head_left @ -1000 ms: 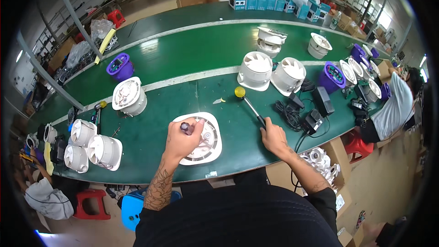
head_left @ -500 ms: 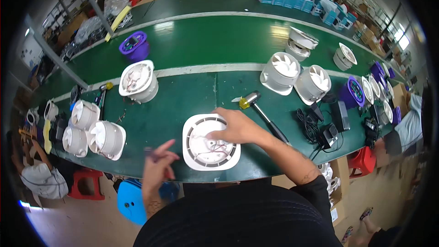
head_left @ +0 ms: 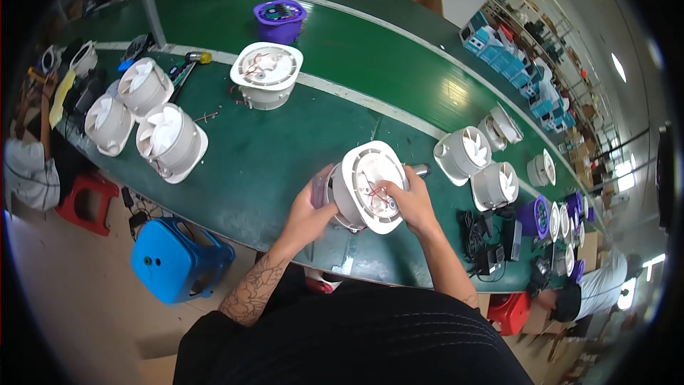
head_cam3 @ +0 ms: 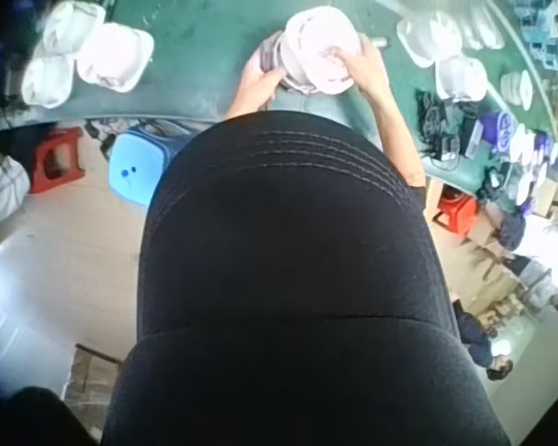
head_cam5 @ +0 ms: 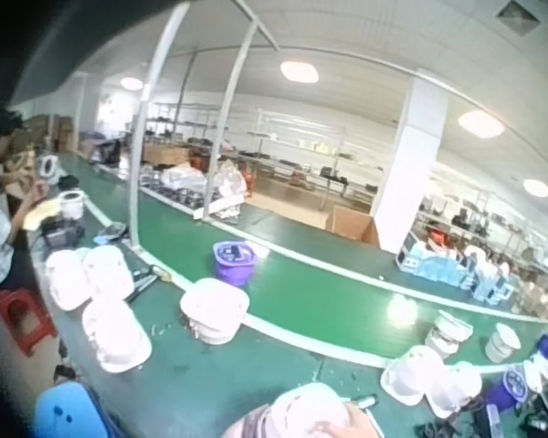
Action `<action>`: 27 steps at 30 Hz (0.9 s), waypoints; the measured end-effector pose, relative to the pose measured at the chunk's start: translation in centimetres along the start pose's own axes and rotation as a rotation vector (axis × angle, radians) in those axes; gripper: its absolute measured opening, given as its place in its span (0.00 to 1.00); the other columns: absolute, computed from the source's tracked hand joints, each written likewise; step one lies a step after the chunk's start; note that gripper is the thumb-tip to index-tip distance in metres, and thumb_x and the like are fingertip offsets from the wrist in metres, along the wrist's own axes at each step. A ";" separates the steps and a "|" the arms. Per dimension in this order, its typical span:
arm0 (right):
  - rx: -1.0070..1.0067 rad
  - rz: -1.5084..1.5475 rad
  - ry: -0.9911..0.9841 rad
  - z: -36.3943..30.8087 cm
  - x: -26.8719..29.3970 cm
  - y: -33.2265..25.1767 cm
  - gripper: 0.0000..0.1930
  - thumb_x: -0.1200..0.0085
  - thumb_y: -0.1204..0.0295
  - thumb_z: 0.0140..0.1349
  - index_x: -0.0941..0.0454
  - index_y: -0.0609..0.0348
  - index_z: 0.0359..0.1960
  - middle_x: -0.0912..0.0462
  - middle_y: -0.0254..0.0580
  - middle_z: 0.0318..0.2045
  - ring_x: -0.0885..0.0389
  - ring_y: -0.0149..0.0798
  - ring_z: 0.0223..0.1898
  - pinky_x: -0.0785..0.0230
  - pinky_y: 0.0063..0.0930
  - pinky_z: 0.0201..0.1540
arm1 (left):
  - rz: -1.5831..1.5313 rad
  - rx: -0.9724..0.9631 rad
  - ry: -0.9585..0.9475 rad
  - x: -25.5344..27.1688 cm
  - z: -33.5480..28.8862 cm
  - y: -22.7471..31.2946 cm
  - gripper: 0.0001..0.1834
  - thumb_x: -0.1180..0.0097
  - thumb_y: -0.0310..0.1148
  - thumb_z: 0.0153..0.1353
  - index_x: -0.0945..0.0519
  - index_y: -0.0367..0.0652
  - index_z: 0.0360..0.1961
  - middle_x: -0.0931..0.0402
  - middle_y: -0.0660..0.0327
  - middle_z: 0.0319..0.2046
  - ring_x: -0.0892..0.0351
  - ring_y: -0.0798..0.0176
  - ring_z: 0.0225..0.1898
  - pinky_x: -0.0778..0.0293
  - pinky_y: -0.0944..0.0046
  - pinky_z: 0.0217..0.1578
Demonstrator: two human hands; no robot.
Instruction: The person assembles small electronic devices on a factory assembly line. They use a hammer and a metal rod to secure components inside white and purple plastic housings, then place the finished units on the table.
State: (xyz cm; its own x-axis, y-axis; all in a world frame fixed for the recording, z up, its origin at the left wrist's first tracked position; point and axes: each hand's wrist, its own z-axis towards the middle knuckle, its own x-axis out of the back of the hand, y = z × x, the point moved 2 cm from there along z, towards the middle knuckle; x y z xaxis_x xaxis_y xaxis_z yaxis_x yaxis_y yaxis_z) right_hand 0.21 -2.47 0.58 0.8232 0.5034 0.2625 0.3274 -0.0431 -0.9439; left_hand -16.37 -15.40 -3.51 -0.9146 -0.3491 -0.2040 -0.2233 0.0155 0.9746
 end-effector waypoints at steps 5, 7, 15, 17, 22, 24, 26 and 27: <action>-0.126 0.375 0.039 0.1 1.3 0.1 0.15 0.47 0.72 0.60 0.29 0.68 0.46 0.21 0.41 0.34 0.22 0.31 0.30 0.26 0.24 0.33 | -0.086 0.166 0.101 0.6 0.7 -0.2 0.34 0.42 0.27 0.50 0.32 0.41 0.62 0.33 0.70 0.21 0.37 0.76 0.15 0.40 0.71 0.13; -0.119 0.367 0.033 -0.1 1.7 0.1 0.15 0.52 0.71 0.62 0.29 0.66 0.48 0.22 0.39 0.34 0.23 0.29 0.30 0.28 0.23 0.32 | -0.145 0.170 0.111 0.8 0.9 -0.1 0.34 0.42 0.28 0.49 0.30 0.42 0.62 0.34 0.71 0.20 0.39 0.76 0.14 0.42 0.71 0.12; -0.049 0.479 0.022 1.3 2.7 0.7 0.18 0.48 0.70 0.61 0.31 0.66 0.50 0.22 0.40 0.37 0.22 0.29 0.32 0.27 0.24 0.32 | -0.076 0.133 0.086 0.0 1.9 1.4 0.36 0.36 0.30 0.52 0.34 0.42 0.64 0.35 0.72 0.19 0.41 0.78 0.12 0.45 0.73 0.10; -0.066 0.488 0.034 1.4 2.7 1.6 0.18 0.48 0.70 0.61 0.31 0.66 0.50 0.22 0.40 0.37 0.22 0.29 0.32 0.27 0.24 0.32 | -0.064 0.164 0.079 0.1 2.1 1.1 0.36 0.35 0.31 0.52 0.33 0.41 0.64 0.35 0.72 0.19 0.40 0.78 0.12 0.45 0.73 0.09; -0.114 0.399 0.018 0.7 2.1 1.0 0.14 0.52 0.72 0.63 0.29 0.65 0.49 0.22 0.37 0.36 0.23 0.27 0.32 0.29 0.21 0.33 | -0.121 0.217 0.099 -0.1 2.5 0.0 0.36 0.34 0.33 0.52 0.32 0.37 0.62 0.32 0.70 0.21 0.38 0.77 0.13 0.44 0.72 0.10; -0.133 0.393 0.020 0.7 2.1 1.5 0.12 0.53 0.75 0.63 0.29 0.64 0.48 0.22 0.37 0.36 0.23 0.27 0.32 0.30 0.18 0.32 | -0.132 0.212 0.095 -0.4 2.5 -0.1 0.36 0.34 0.36 0.50 0.32 0.34 0.59 0.29 0.67 0.25 0.35 0.75 0.15 0.42 0.71 0.10; -0.069 0.326 0.047 0.5 2.0 1.6 0.13 0.52 0.76 0.62 0.30 0.65 0.48 0.22 0.38 0.37 0.23 0.27 0.32 0.28 0.20 0.33 | -0.071 0.230 0.028 -0.5 2.6 0.6 0.35 0.34 0.36 0.50 0.32 0.34 0.58 0.28 0.66 0.26 0.35 0.75 0.15 0.42 0.71 0.10; -0.038 0.293 0.061 0.4 2.0 1.7 0.13 0.52 0.77 0.62 0.30 0.65 0.49 0.22 0.39 0.37 0.22 0.27 0.33 0.28 0.21 0.33 | -0.040 0.240 -0.006 -0.6 2.6 0.8 0.35 0.34 0.36 0.50 0.32 0.34 0.58 0.28 0.66 0.27 0.34 0.75 0.16 0.42 0.71 0.10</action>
State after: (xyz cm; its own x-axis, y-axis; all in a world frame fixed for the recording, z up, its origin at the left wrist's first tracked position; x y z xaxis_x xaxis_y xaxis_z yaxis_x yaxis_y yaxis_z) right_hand 2.22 -1.23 -0.56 0.9112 0.4119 -0.0074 0.0878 -0.2117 -0.9734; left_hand -16.88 -12.73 -2.81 -0.9054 -0.3482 -0.2429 -0.3319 0.2240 0.9163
